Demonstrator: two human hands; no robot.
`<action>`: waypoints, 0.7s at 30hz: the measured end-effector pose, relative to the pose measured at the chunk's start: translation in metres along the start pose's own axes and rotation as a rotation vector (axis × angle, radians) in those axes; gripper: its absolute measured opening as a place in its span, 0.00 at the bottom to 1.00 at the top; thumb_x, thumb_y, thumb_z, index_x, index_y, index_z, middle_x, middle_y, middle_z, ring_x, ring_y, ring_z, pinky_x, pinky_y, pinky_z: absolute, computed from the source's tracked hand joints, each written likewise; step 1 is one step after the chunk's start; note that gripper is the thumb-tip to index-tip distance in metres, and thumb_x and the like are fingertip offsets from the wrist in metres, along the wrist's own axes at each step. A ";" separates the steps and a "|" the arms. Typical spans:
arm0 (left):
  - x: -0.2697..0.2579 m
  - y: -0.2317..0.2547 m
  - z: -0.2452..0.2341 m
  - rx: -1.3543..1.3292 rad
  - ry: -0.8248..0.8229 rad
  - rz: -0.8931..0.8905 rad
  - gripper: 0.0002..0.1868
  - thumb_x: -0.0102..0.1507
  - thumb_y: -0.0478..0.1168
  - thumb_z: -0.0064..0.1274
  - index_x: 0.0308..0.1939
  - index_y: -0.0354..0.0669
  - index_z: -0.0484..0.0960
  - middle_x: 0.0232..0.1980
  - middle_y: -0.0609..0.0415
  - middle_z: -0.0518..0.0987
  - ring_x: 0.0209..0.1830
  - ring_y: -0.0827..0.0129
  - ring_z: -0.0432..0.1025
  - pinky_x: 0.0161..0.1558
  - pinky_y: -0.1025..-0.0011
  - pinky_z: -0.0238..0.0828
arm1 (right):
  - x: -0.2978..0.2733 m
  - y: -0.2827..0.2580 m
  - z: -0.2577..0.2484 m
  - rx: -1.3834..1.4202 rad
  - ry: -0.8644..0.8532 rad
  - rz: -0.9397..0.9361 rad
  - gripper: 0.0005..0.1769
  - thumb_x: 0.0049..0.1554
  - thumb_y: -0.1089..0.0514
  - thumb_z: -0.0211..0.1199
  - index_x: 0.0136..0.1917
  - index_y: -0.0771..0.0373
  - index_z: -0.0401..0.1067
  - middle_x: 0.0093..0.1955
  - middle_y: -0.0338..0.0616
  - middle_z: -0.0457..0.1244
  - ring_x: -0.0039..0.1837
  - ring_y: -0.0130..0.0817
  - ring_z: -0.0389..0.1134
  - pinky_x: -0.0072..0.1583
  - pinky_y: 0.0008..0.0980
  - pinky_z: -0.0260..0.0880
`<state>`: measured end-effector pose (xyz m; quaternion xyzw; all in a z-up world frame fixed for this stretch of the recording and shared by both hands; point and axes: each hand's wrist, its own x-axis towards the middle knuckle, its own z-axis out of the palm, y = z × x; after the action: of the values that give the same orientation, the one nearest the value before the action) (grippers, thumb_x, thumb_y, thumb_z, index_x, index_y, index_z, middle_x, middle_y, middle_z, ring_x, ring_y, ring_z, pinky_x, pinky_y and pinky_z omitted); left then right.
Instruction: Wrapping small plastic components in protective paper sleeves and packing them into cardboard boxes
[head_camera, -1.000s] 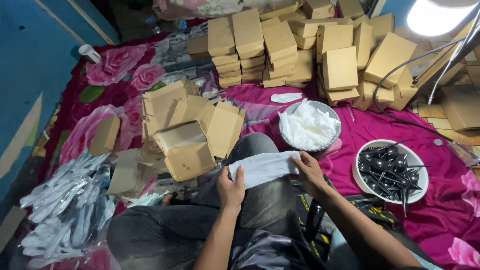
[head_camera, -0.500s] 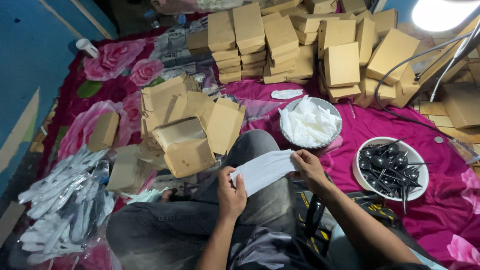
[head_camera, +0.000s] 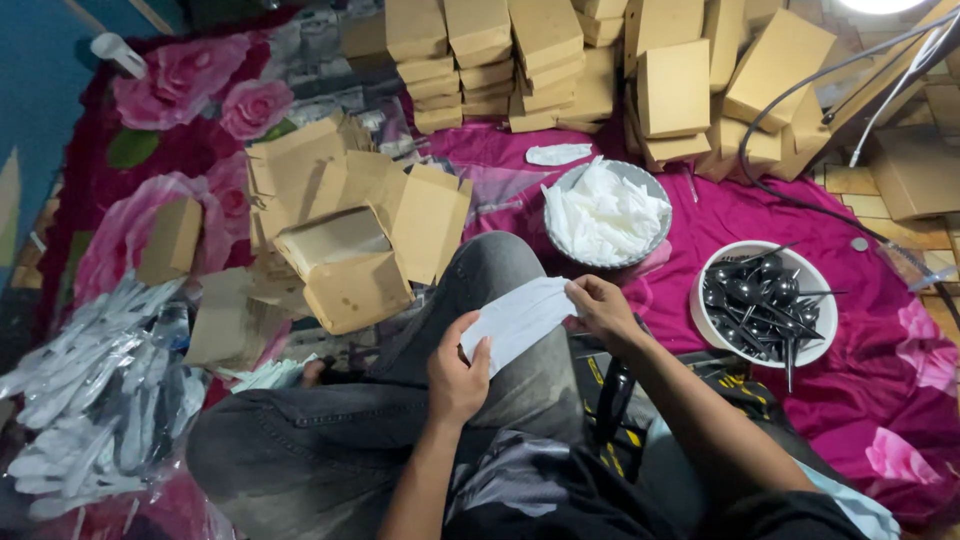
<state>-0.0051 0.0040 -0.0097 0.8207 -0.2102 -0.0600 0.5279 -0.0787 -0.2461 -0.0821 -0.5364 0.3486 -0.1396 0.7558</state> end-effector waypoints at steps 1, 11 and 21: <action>-0.001 -0.003 0.001 -0.003 -0.020 0.010 0.21 0.61 0.37 0.59 0.60 0.47 0.83 0.55 0.44 0.85 0.60 0.48 0.76 0.59 0.55 0.73 | 0.001 0.004 0.002 -0.010 0.007 0.014 0.12 0.63 0.56 0.66 0.44 0.67 0.74 0.28 0.41 0.52 0.30 0.26 0.54 0.34 0.30 0.72; -0.007 0.035 -0.014 -0.110 -0.142 0.039 0.36 0.54 0.39 0.68 0.68 0.50 0.79 0.61 0.42 0.81 0.67 0.47 0.71 0.63 0.54 0.68 | -0.002 -0.020 0.002 0.238 0.003 -0.155 0.08 0.65 0.57 0.61 0.49 0.64 0.73 0.33 0.37 0.57 0.34 0.23 0.57 0.36 0.18 0.57; -0.012 0.017 -0.007 -0.148 -0.179 -0.027 0.38 0.53 0.37 0.68 0.69 0.47 0.78 0.64 0.39 0.79 0.70 0.45 0.67 0.65 0.52 0.65 | -0.026 -0.037 0.013 -0.461 0.297 -0.966 0.20 0.54 0.67 0.70 0.59 0.62 0.72 0.56 0.47 0.65 0.52 0.41 0.70 0.49 0.34 0.73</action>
<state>-0.0186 0.0093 0.0067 0.7735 -0.2404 -0.1558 0.5653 -0.0829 -0.2360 -0.0367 -0.7614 0.1872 -0.4644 0.4118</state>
